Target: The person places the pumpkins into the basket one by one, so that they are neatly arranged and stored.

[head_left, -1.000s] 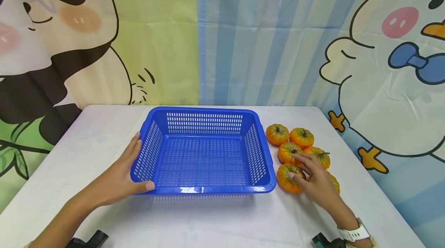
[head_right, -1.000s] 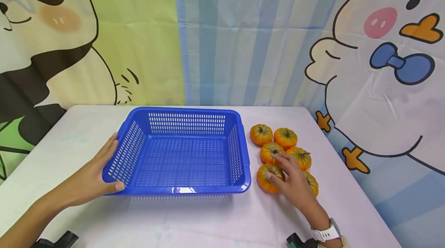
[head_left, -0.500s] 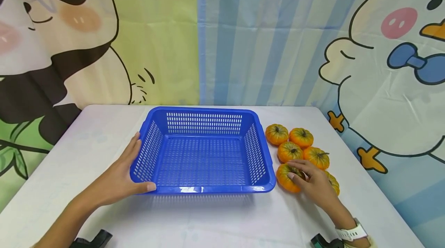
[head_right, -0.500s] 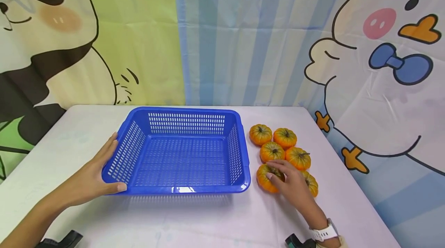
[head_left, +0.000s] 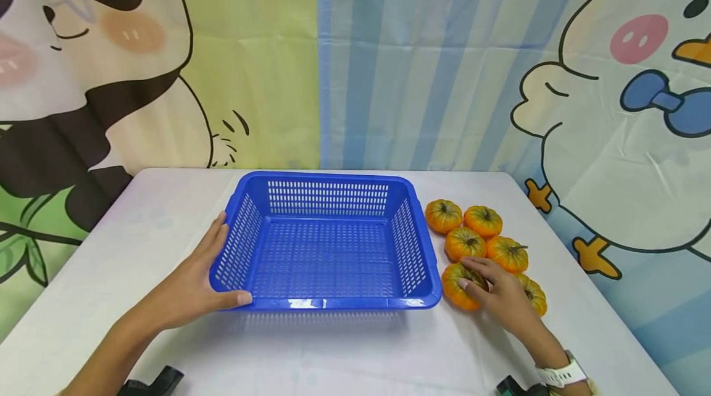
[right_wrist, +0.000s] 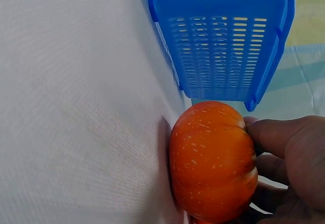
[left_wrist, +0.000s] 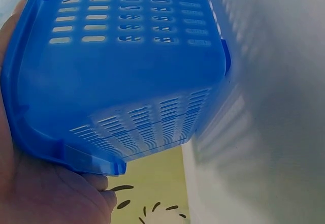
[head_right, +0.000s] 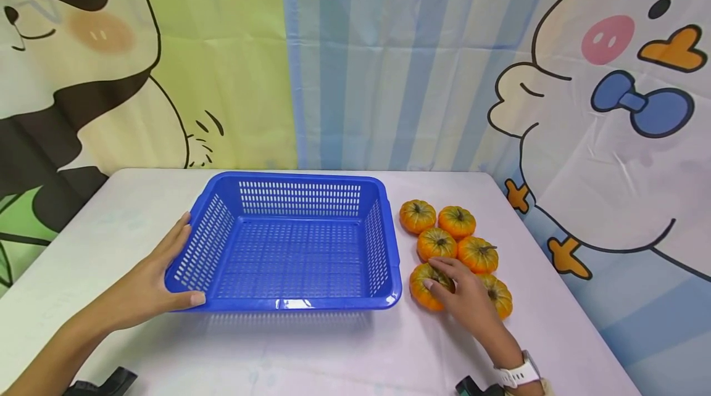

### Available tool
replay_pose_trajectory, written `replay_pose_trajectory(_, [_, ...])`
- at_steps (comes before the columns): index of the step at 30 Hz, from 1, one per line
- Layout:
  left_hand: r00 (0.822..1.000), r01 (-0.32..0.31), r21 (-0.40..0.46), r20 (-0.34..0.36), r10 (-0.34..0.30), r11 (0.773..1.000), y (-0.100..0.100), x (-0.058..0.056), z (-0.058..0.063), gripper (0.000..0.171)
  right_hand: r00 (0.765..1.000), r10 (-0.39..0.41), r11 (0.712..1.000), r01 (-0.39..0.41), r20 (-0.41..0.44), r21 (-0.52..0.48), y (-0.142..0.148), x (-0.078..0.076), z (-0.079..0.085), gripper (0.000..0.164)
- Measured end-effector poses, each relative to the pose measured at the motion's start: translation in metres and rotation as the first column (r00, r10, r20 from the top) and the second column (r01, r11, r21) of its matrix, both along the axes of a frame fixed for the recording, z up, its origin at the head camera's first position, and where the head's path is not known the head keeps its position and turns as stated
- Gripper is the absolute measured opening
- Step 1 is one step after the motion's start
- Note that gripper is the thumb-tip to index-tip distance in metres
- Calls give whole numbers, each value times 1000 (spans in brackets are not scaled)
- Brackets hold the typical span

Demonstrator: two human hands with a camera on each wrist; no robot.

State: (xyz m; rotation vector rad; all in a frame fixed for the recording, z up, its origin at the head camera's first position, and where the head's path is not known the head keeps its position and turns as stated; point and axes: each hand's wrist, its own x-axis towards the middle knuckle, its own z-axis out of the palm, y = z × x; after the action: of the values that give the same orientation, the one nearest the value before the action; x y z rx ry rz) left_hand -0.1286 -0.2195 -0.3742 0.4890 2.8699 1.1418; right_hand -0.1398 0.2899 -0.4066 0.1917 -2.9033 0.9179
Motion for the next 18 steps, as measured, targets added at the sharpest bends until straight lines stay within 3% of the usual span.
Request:
replay_pose_trajectory(10, [1000,-4,7,6,4,1000,1,1,1,125,999,24,997,-22,21,-79,2,1,-1,48])
replay_pose_trajectory(18, [1000,-9,15,10,9,1000,1,1,1,125,997,-16,994,24,77,-106,0,0,-2,46])
